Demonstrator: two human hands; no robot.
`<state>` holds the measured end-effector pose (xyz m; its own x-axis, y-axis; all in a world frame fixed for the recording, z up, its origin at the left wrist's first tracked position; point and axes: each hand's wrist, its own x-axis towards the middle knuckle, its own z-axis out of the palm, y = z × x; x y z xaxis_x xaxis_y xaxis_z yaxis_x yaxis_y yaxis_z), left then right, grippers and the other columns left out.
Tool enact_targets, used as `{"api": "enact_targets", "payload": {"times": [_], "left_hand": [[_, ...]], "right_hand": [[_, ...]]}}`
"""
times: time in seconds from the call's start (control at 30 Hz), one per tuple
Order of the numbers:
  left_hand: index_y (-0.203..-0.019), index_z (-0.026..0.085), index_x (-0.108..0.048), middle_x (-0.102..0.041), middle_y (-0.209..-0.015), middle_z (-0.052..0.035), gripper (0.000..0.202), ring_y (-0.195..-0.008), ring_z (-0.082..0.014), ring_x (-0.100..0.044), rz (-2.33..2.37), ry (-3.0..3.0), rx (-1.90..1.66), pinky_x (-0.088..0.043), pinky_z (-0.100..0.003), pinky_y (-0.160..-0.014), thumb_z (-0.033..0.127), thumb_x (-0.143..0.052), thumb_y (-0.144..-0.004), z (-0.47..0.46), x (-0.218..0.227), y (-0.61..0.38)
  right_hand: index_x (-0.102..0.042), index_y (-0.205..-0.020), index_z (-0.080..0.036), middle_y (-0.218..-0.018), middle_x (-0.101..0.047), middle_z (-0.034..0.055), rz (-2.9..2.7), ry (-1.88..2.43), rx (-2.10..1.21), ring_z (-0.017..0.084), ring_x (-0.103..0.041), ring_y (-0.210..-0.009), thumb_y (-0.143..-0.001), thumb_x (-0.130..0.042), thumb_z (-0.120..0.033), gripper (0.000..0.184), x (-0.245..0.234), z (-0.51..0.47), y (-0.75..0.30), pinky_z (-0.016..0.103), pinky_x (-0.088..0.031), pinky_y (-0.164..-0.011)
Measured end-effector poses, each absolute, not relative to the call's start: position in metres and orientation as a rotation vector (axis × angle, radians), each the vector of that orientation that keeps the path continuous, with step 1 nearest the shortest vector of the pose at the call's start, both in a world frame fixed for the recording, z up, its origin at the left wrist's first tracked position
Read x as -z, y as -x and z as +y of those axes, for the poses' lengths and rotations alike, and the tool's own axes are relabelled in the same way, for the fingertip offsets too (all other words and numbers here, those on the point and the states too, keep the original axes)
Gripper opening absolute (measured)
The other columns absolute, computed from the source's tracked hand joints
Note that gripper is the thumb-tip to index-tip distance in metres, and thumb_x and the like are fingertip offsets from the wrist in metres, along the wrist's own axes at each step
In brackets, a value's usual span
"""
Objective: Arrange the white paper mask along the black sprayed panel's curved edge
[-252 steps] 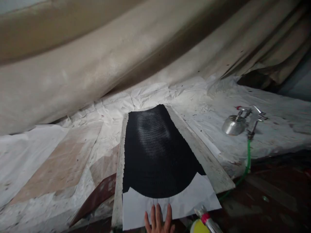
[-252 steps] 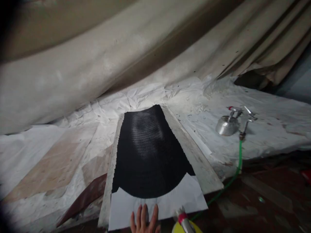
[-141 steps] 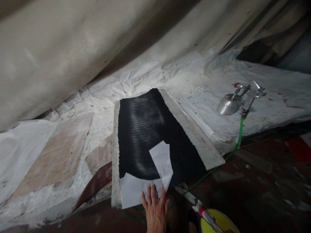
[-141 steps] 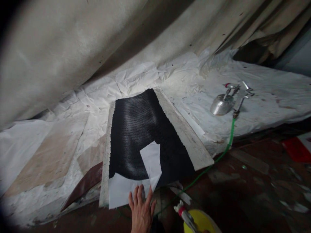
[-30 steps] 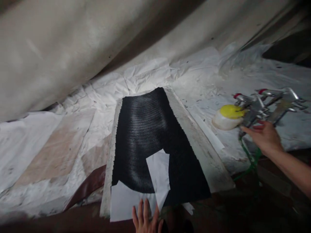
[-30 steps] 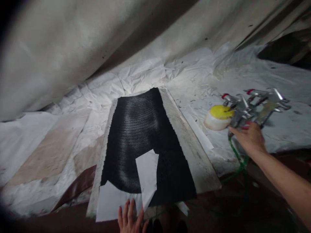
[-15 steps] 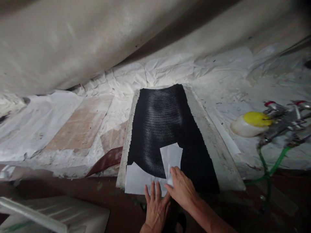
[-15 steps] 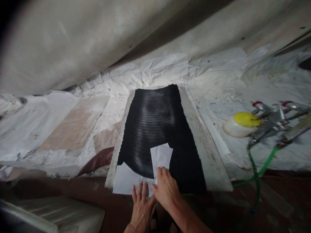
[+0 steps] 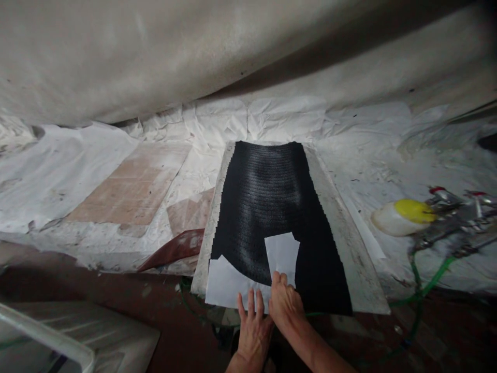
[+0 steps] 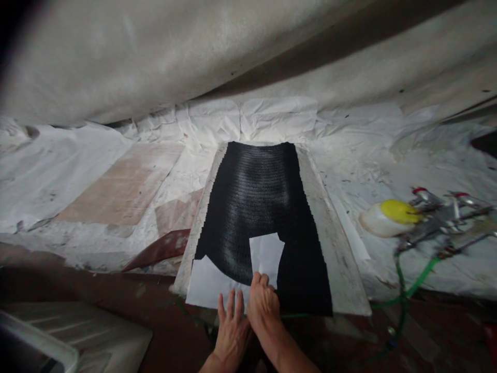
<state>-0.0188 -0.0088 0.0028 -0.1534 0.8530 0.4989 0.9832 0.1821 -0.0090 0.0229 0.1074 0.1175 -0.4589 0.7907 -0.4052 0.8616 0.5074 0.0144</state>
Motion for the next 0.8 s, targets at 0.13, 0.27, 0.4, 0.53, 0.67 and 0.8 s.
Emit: {"api": "enact_targets", "payload": {"times": [0.13, 0.27, 0.4, 0.53, 0.67, 0.8], "left_hand": [[-0.112, 0.037, -0.061, -0.056, -0.125, -0.0104, 0.039, -0.122, -0.0367, -0.048, -2.075, 1.728, 0.461, -0.015, -0.068, -0.111, 0.049, -0.068, -0.075, -0.011, 0.000, 0.020], [-0.128, 0.041, -0.051, -0.055, -0.125, -0.0107, 0.052, -0.122, -0.0366, -0.049, -2.073, 1.722, 0.414, -0.020, -0.070, -0.109, 0.051, -0.064, -0.078, -0.012, 0.000, 0.022], [-0.137, 0.042, -0.042, -0.054, -0.126, -0.0118, 0.062, -0.122, -0.0372, -0.049, -2.069, 1.732, 0.363, -0.031, -0.070, -0.102, 0.050, -0.064, -0.079, -0.012, -0.005, 0.024], [-0.143, 0.041, -0.034, -0.054, -0.126, -0.0137, 0.071, -0.120, -0.0381, -0.050, -2.069, 1.733, 0.337, -0.041, -0.069, -0.094, 0.048, -0.064, -0.079, -0.012, -0.012, 0.025], [-0.145, 0.040, -0.031, -0.053, -0.127, -0.0143, 0.073, -0.121, -0.0387, -0.050, -2.073, 1.729, 0.311, -0.045, -0.068, -0.091, 0.046, -0.064, -0.080, -0.011, -0.014, 0.024], [-0.145, 0.039, -0.031, -0.053, -0.127, -0.0145, 0.073, -0.120, -0.0390, -0.051, -2.072, 1.727, 0.281, -0.046, -0.069, -0.091, 0.043, -0.064, -0.080, -0.011, -0.012, 0.023]], "right_hand": [[-0.052, -0.115, -0.011, -0.102, -0.059, 0.0153, 2.397, -1.391, 0.206, 0.025, -0.067, -0.087, -0.092, -0.029, 0.000, 0.034, -0.114, 0.108, -0.019, 0.032, -0.055, -0.070], [-0.053, -0.113, -0.011, -0.097, -0.062, 0.0143, 2.397, -1.397, 0.191, 0.025, -0.068, -0.082, -0.091, -0.033, 0.001, 0.033, -0.112, 0.115, -0.018, 0.032, -0.055, -0.067], [-0.055, -0.108, -0.010, -0.095, -0.064, 0.0137, 2.415, -1.399, 0.190, 0.026, -0.068, -0.082, -0.091, -0.037, -0.001, 0.027, -0.115, 0.124, -0.016, 0.034, -0.055, -0.068], [-0.055, -0.107, -0.011, -0.094, -0.064, 0.0121, 2.404, -1.436, 0.199, 0.027, -0.069, -0.080, -0.093, -0.041, -0.005, 0.022, -0.120, 0.128, -0.019, 0.035, -0.054, -0.067], [-0.053, -0.108, -0.013, -0.094, -0.064, 0.0098, 2.400, -1.495, 0.211, 0.026, -0.069, -0.079, -0.093, -0.045, -0.010, 0.017, -0.122, 0.133, -0.026, 0.034, -0.052, -0.065], [-0.049, -0.110, -0.013, -0.093, -0.064, 0.0072, 2.425, -1.542, 0.209, 0.024, -0.068, -0.079, -0.092, -0.046, -0.009, 0.018, -0.124, 0.141, -0.024, 0.031, -0.050, -0.064]]}}
